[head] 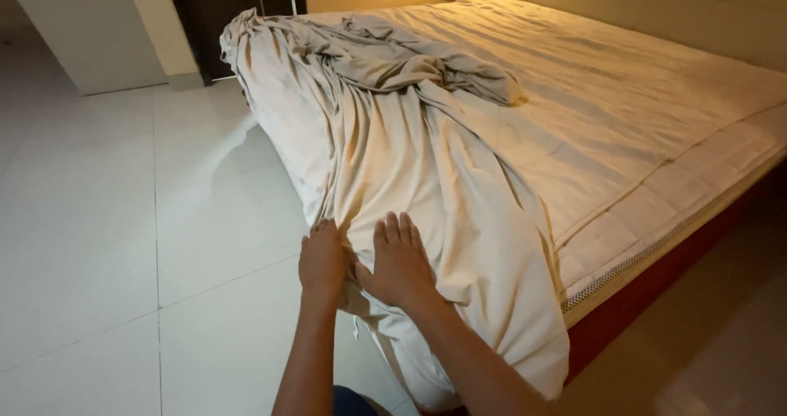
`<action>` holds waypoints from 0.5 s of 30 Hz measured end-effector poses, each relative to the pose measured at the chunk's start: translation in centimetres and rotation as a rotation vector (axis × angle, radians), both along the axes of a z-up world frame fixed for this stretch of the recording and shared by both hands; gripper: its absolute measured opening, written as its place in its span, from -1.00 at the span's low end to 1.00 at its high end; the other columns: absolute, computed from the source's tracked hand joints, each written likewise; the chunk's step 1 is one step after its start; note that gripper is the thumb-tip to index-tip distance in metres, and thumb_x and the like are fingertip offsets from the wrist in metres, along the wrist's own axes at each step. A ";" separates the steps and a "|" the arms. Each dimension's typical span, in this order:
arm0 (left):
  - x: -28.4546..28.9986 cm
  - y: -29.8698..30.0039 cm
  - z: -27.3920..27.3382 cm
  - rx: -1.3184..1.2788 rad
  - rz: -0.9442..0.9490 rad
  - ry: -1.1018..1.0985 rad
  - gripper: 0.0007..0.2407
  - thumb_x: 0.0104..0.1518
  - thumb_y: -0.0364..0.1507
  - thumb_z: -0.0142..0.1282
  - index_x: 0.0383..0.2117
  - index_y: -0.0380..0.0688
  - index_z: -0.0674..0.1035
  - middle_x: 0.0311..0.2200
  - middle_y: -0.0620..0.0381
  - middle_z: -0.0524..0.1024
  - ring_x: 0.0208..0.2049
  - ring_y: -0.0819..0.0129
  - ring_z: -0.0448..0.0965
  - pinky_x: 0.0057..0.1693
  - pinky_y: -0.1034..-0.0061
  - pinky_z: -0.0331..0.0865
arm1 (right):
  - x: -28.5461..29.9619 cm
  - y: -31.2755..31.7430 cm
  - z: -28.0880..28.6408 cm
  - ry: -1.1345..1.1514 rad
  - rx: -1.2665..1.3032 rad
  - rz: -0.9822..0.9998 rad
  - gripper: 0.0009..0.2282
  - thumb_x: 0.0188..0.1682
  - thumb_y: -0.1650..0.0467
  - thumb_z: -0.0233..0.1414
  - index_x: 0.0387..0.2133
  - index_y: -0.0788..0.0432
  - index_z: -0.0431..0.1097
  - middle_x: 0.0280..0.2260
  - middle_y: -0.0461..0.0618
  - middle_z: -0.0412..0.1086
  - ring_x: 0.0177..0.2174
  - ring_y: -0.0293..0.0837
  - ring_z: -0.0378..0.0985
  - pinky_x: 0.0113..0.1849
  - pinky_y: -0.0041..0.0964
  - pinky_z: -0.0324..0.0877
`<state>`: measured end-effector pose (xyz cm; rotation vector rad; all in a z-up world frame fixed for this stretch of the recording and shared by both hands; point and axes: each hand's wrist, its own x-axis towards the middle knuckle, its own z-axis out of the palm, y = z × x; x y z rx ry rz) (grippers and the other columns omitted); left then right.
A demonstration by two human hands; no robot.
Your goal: The person spreads a white sheet over a mattress, smoothing it out by hand. They pull the sheet taut across the surface and tuck the edges under the mattress to secure it.
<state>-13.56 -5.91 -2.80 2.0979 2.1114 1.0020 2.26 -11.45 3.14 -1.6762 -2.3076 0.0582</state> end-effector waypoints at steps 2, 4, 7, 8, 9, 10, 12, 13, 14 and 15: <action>0.5 0.3 -0.3 0.004 0.031 0.043 -0.69 0.11 -0.49 0.10 0.01 -0.22 0.51 0.18 -0.07 0.46 0.26 0.04 0.38 0.33 0.05 0.17 | 0.3 0.4 -0.4 0.021 0.011 0.013 -0.22 -0.04 0.08 -0.02 0.33 0.38 -0.07 0.37 0.39 -0.20 0.37 0.29 -0.31 0.30 0.08 -0.32; 1.5 0.2 0.6 0.013 0.062 0.086 -0.68 0.11 -0.50 0.10 0.03 -0.21 0.50 0.18 -0.05 0.45 0.27 0.04 0.36 0.34 -0.03 0.13 | 1.1 1.2 -1.0 0.043 0.027 0.025 -0.23 -0.04 0.10 -0.01 0.32 0.38 -0.06 0.36 0.41 -0.19 0.36 0.29 -0.29 0.29 0.09 -0.31; 3.5 0.6 1.6 -0.016 0.110 0.123 -0.61 0.03 -0.39 0.15 0.00 -0.30 0.48 0.15 -0.16 0.42 0.27 -0.10 0.28 0.30 -0.10 0.09 | 3.0 2.6 -1.7 0.216 0.051 0.095 -0.37 0.07 0.17 -0.08 0.32 0.33 0.02 0.36 0.40 -0.08 0.36 0.30 -0.18 0.32 0.06 -0.22; 4.1 1.9 0.8 0.095 0.145 0.175 -0.58 0.07 -0.36 0.13 0.04 -0.35 0.48 0.13 -0.25 0.41 0.28 -0.19 0.26 0.33 -0.08 0.08 | 3.7 3.1 -1.3 0.247 0.108 0.090 -0.41 0.06 0.21 -0.08 0.30 0.32 0.07 0.34 0.40 -0.04 0.35 0.30 -0.12 0.30 0.08 -0.21; 4.7 3.1 -0.1 0.206 0.182 0.225 -0.55 0.11 -0.32 0.11 0.08 -0.40 0.48 0.12 -0.34 0.41 0.28 -0.27 0.23 0.36 -0.05 0.06 | 4.4 3.7 -1.0 0.277 0.166 0.085 -0.45 0.06 0.25 -0.09 0.28 0.31 0.12 0.32 0.39 0.01 0.33 0.29 -0.07 0.28 0.10 -0.19; 6.2 2.9 0.1 0.203 0.178 0.227 -0.55 0.11 -0.32 0.11 0.08 -0.40 0.48 0.12 -0.34 0.41 0.28 -0.27 0.23 0.36 -0.05 0.06 | 5.7 4.1 -1.1 0.278 0.163 0.081 -0.45 0.06 0.25 -0.09 0.28 0.31 0.12 0.32 0.39 0.01 0.33 0.29 -0.07 0.28 0.10 -0.19; 9.2 2.6 0.7 0.355 -0.012 0.083 -0.57 0.15 -0.27 0.08 0.04 -0.39 0.48 0.22 -0.42 0.34 0.34 -0.31 0.17 0.42 -0.03 0.00 | 8.2 5.1 -1.1 0.245 0.245 0.079 -0.51 0.03 0.29 -0.07 0.21 0.29 0.24 0.28 0.33 0.16 0.31 0.23 0.07 0.33 0.04 -0.11; 10.6 1.5 2.6 0.356 -0.016 0.084 -0.57 0.15 -0.27 0.08 0.04 -0.39 0.48 0.22 -0.42 0.34 0.34 -0.31 0.17 0.42 -0.03 0.00 | 9.3 4.6 -0.1 0.246 0.247 0.076 -0.51 0.03 0.29 -0.07 0.21 0.29 0.24 0.28 0.33 0.16 0.31 0.23 0.07 0.33 0.04 -0.11; 12.2 0.4 4.4 0.127 -0.080 0.114 -0.58 0.16 -0.27 0.04 0.05 -0.34 0.48 0.25 -0.32 0.33 0.40 -0.24 0.13 0.46 -0.03 -0.04 | 10.5 4.0 0.8 0.178 0.160 0.027 -0.53 0.03 0.30 -0.07 0.20 0.24 0.27 0.26 0.26 0.20 0.30 0.17 0.10 0.32 0.05 -0.09; 13.7 -0.7 6.2 -0.102 -0.144 0.145 -0.60 0.18 -0.26 0.00 0.06 -0.29 0.48 0.28 -0.22 0.32 0.45 -0.16 0.09 0.49 -0.03 -0.09 | 11.7 3.6 1.8 0.110 0.073 -0.023 -0.55 0.02 0.30 -0.07 0.19 0.20 0.29 0.24 0.18 0.24 0.28 0.11 0.13 0.30 0.06 -0.08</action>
